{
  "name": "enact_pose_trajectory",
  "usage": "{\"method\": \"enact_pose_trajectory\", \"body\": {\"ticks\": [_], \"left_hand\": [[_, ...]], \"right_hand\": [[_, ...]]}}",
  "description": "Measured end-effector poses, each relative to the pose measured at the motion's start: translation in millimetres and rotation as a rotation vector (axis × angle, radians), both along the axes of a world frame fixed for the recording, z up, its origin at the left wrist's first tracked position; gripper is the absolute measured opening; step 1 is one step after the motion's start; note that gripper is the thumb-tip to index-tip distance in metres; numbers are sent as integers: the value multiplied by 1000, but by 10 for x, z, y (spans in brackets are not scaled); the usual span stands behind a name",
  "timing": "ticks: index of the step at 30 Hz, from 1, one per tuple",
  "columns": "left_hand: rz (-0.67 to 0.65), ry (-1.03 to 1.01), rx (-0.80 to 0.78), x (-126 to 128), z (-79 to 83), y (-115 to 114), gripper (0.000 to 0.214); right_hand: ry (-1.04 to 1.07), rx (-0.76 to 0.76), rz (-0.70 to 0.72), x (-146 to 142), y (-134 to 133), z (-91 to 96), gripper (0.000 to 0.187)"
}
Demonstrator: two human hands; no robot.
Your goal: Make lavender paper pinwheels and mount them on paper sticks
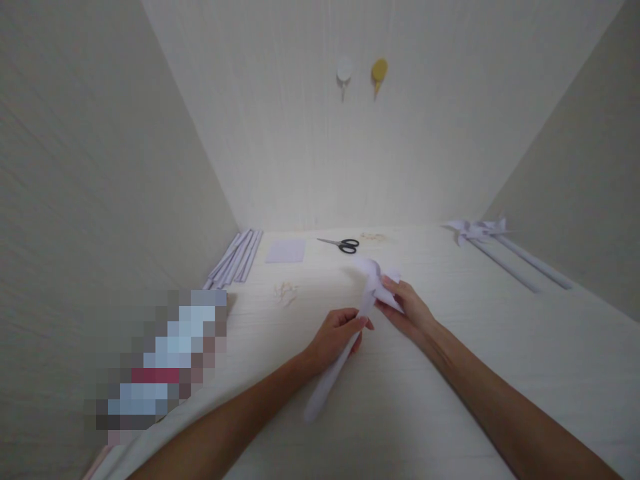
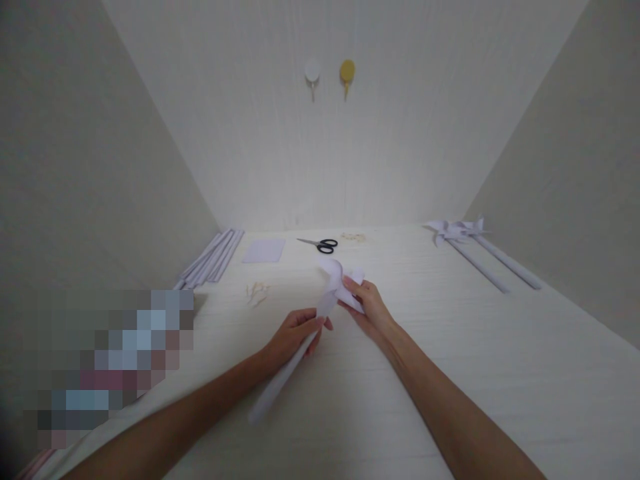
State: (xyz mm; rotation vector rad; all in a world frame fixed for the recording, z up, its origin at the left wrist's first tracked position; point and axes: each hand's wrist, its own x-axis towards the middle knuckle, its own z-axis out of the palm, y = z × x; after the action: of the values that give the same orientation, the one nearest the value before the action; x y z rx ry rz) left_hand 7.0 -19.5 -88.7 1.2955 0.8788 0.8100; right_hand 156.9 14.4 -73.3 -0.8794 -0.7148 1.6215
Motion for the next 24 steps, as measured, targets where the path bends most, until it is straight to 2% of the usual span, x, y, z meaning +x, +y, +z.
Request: {"method": "enact_pose_trajectory", "body": {"ticks": [6,11,15,18,21,24], "left_hand": [[2,15,29,14,65,-4,26],[85,-47,-1,16,52,-10,26],[166,-178,-77,33,7,5,26],[292,-258,-62,37,-5,30,26],[450,-255,19,12,3,56,26],[594,-227,77,-23,12,75,25]], "right_hand": [[-17,-12,1,40,37,-76,21],[84,-21,30,59,61,-38,32],[75,21,-67,38,63,-34,30],[-116,196,-110,-19,14,-63,26],[-389,356,-6,-105,-75,-80,25],[-523,392,114,-181,-165,-83,24]]}}
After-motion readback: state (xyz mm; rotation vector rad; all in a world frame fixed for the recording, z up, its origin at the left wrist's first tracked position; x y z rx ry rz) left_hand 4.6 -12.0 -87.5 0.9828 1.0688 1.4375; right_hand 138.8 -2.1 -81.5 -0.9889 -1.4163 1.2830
